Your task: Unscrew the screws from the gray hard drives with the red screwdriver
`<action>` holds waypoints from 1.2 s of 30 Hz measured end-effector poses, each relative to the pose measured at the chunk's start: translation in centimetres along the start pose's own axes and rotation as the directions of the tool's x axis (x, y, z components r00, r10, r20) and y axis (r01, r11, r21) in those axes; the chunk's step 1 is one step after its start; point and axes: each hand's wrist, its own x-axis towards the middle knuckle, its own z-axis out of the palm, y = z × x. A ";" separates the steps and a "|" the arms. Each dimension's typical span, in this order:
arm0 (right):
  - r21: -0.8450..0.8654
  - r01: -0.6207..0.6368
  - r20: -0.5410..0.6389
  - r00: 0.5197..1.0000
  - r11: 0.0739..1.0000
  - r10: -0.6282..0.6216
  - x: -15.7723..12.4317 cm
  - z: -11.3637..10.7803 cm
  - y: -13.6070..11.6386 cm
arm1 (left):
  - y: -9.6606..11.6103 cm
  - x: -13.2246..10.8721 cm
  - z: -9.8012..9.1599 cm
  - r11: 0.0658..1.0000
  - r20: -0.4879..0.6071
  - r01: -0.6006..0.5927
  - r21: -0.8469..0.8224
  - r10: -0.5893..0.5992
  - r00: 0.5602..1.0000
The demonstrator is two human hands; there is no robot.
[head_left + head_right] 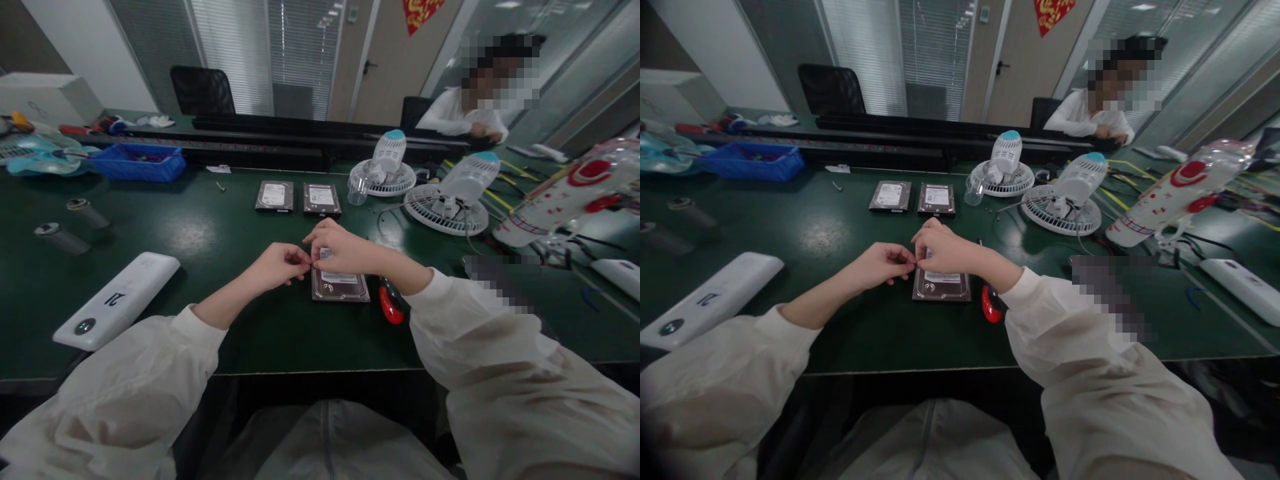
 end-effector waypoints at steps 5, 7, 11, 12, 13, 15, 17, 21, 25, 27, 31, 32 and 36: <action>0.017 0.004 0.005 1.000 1.000 -0.004 0.0 0.0 0.0 | -0.3 0.1 0.0 1.000 0.005 -0.016 -0.007 0.016 1.000; 0.024 0.006 0.008 1.000 1.000 -0.006 0.0 0.0 0.0 | -0.2 0.1 0.0 1.000 -0.002 -0.015 -0.005 0.015 1.000; 0.047 0.013 0.021 1.000 0.999 -0.014 -0.1 -0.1 0.2 | 0.0 0.0 0.0 1.000 0.000 -0.014 -0.005 0.014 1.000; 0.053 0.015 0.023 1.000 0.998 -0.016 -0.1 -0.1 0.3 | 0.0 0.0 0.0 1.000 -0.001 -0.009 -0.006 0.009 1.000; 0.059 0.016 0.023 1.000 0.998 -0.018 -0.1 -0.1 0.4 | 0.0 0.0 0.1 1.000 -0.004 0.000 -0.005 0.000 1.000; 0.070 0.019 0.024 0.999 0.997 -0.021 0.0 0.0 0.5 | 0.0 0.1 0.1 1.000 -0.012 0.016 -0.003 -0.016 1.000; 0.075 0.022 0.029 0.999 0.997 -0.024 0.1 0.1 0.6 | 0.0 0.2 0.0 1.000 -0.007 0.018 0.005 -0.018 1.000; 0.081 0.022 0.037 0.999 0.996 -0.025 0.1 0.0 0.5 | -0.1 0.1 -0.3 1.000 0.017 0.018 0.024 -0.018 1.000; 0.085 0.017 0.041 0.999 0.996 -0.020 -0.1 -0.2 0.3 | -0.1 0.1 -0.5 0.999 0.026 0.029 0.030 -0.030 0.999; 0.084 0.014 0.040 0.999 0.996 -0.017 -0.2 -0.2 0.4 | -0.2 0.2 -0.5 0.999 0.030 0.024 0.034 -0.025 0.999; 0.082 0.008 0.038 0.999 0.997 -0.011 -0.4 -0.3 0.4 | -0.7 0.5 -0.6 0.999 0.039 0.018 0.036 -0.020 0.999; 0.079 0.004 0.035 0.999 0.997 -0.007 -0.4 -0.3 0.3 | -0.7 0.6 -0.6 0.999 0.037 0.018 0.035 -0.019 0.999; 0.054 -0.015 0.005 1.000 0.998 0.015 -0.4 -0.5 0.1 | -0.7 0.6 -0.6 0.999 0.027 0.027 0.032 -0.028 0.999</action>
